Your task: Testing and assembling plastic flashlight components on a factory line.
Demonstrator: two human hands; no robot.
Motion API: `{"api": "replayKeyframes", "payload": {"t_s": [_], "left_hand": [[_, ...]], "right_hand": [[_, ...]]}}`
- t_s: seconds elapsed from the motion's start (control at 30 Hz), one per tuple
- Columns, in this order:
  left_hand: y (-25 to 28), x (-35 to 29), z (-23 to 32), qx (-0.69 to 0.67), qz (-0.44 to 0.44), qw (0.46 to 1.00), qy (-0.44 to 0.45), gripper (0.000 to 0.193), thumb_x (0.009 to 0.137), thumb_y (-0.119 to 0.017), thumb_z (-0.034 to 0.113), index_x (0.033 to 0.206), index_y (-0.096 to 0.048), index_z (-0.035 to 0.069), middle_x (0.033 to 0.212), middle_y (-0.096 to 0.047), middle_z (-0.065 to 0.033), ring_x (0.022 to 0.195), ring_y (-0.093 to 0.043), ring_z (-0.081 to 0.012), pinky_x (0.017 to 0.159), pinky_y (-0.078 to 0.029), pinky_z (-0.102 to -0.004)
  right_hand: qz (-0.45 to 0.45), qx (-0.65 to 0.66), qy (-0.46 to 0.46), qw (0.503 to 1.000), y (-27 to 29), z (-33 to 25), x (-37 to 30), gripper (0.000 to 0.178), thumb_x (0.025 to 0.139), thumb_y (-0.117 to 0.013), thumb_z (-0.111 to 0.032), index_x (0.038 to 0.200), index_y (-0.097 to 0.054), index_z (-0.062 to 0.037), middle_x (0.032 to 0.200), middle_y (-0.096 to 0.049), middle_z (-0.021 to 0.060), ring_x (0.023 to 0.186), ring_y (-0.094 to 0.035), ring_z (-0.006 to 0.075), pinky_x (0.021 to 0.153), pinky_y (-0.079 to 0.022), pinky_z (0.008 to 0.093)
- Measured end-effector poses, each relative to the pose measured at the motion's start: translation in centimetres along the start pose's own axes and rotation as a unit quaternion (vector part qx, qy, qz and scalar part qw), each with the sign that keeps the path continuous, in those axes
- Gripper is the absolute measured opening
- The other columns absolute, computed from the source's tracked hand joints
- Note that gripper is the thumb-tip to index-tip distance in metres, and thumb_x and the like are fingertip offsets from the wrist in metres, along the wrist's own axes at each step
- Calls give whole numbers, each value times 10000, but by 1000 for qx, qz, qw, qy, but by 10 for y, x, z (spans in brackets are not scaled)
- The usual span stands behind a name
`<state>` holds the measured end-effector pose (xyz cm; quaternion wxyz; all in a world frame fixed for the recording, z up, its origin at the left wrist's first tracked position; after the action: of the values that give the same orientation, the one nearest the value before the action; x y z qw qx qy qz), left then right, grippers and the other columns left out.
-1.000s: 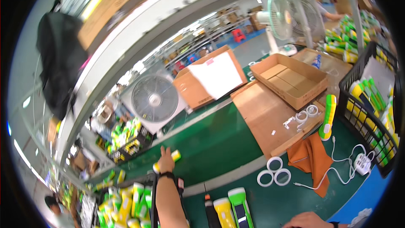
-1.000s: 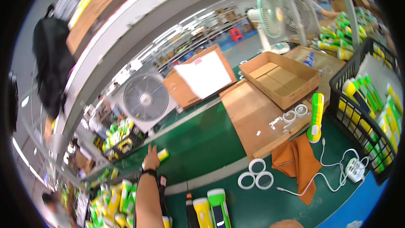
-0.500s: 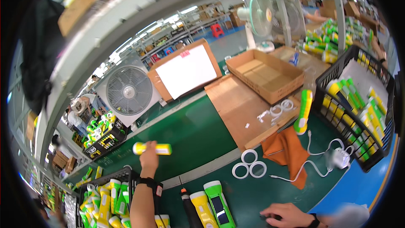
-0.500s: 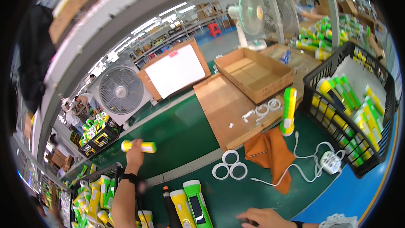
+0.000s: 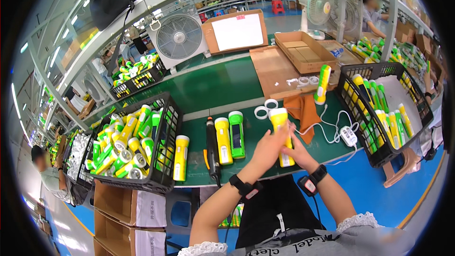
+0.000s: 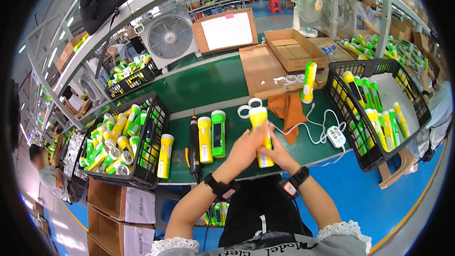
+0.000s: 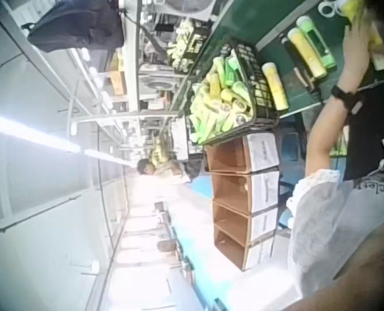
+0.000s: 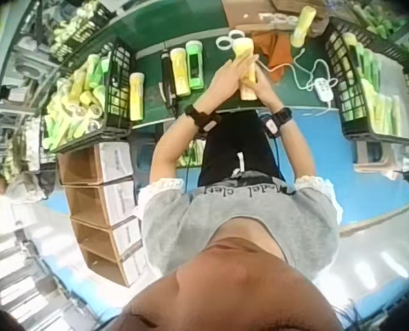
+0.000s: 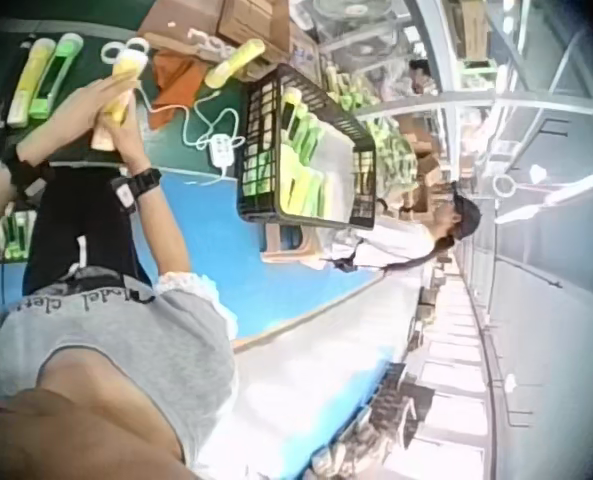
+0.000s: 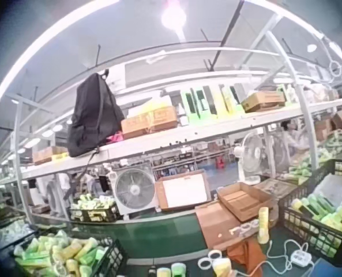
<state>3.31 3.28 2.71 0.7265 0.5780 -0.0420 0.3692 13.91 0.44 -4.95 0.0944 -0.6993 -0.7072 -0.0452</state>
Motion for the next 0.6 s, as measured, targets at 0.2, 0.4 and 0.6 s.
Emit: {"api": "replayKeyframes", "payload": {"t_s": [0.2,0.4,0.6], "left_hand": [[-45,0,-22,-639,57,703,308,310,873,-484,224,1112,-436,34,914,-549,-74,789,-545,-142,684,-446,-271],[-75,-8,-57,-621,175,675,357,323,898,-432,261,1080,-366,3,946,-546,-137,798,-571,-205,677,-484,-322],[-82,-4,-71,-618,116,681,376,333,897,-443,285,1049,-382,-6,915,-547,-138,747,-572,-217,624,-490,-332]], "right_hand": [[19,49,24,998,-3,-22,-5,668,798,-598,-96,1334,-201,-58,1126,-477,95,834,-570,148,729,-481,285],[209,-335,134,909,-8,-35,-22,467,743,-609,-112,1198,-510,-144,1013,-428,124,799,-496,226,772,-437,311],[136,-351,113,919,-22,-40,-22,307,737,-602,-135,1043,-599,-103,1045,-439,117,889,-503,238,793,-426,317]]}}
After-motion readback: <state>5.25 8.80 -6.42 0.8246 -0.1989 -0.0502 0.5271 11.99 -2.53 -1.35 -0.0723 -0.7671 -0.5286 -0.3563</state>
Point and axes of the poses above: each hand's wrist, its own x-axis towards the middle knuckle, its own y-axis out of the back of the hand, z = x × y, the point moved 5 cm from there along x, towards the middle knuckle
